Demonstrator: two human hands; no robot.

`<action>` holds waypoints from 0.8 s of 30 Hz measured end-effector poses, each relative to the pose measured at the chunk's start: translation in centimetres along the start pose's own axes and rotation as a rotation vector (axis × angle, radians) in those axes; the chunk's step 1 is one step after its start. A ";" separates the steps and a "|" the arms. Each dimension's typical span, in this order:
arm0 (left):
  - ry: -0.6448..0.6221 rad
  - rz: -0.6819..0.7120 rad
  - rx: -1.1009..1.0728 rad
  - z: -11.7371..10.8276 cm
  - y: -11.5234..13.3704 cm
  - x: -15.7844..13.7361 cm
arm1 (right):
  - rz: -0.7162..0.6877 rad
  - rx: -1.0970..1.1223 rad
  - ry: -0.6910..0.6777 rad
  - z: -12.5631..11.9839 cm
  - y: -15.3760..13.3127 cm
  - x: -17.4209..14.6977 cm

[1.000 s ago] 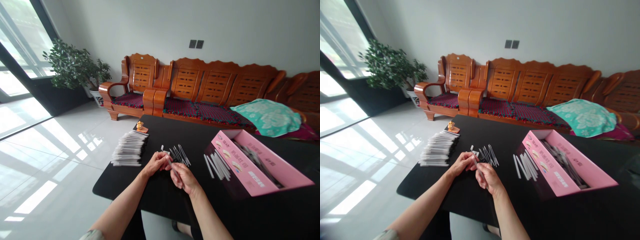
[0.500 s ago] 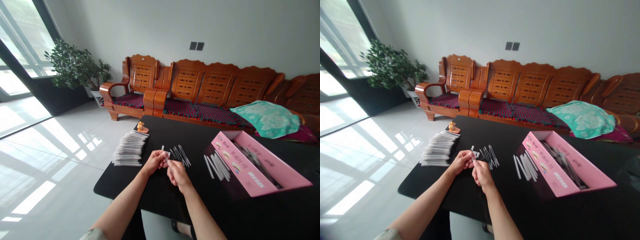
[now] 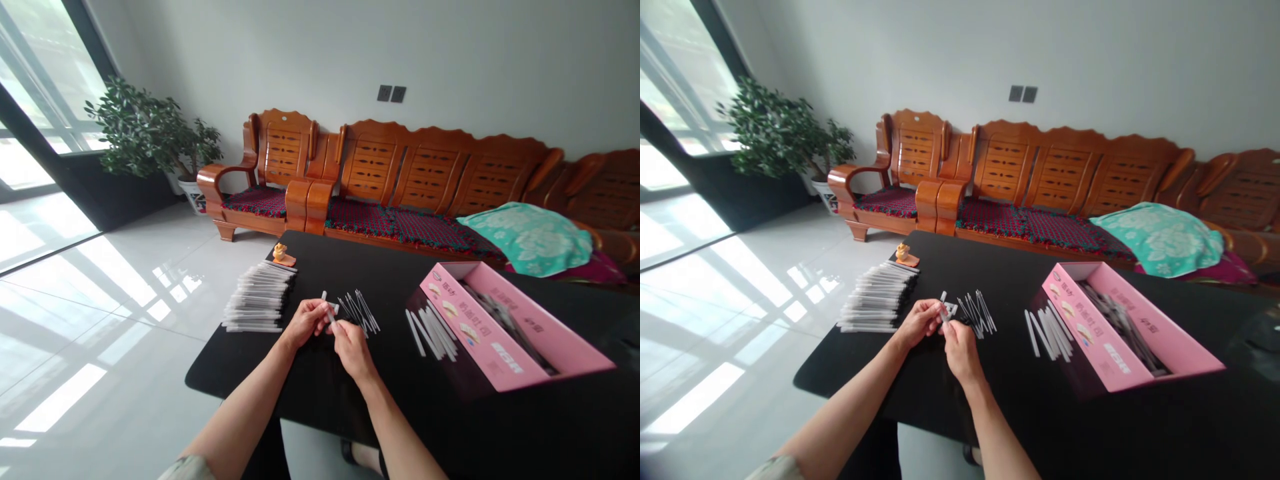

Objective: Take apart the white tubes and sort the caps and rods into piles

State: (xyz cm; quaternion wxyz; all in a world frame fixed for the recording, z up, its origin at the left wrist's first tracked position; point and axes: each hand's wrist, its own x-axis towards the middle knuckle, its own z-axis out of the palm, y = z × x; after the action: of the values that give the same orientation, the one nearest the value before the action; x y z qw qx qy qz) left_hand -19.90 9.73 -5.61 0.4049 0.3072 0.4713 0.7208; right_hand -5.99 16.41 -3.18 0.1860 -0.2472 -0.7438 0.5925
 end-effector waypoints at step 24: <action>0.399 0.180 0.486 -1.2 -1.0 0.5 | -0.047 -0.886 0.460 -5.5 2.6 0.0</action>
State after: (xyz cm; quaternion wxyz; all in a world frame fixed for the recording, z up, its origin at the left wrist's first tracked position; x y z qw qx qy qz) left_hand -20.83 9.89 -6.99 0.1539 0.2880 0.6704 0.6663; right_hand -2.44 21.21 -4.49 0.2355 -0.4100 -0.8691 0.1453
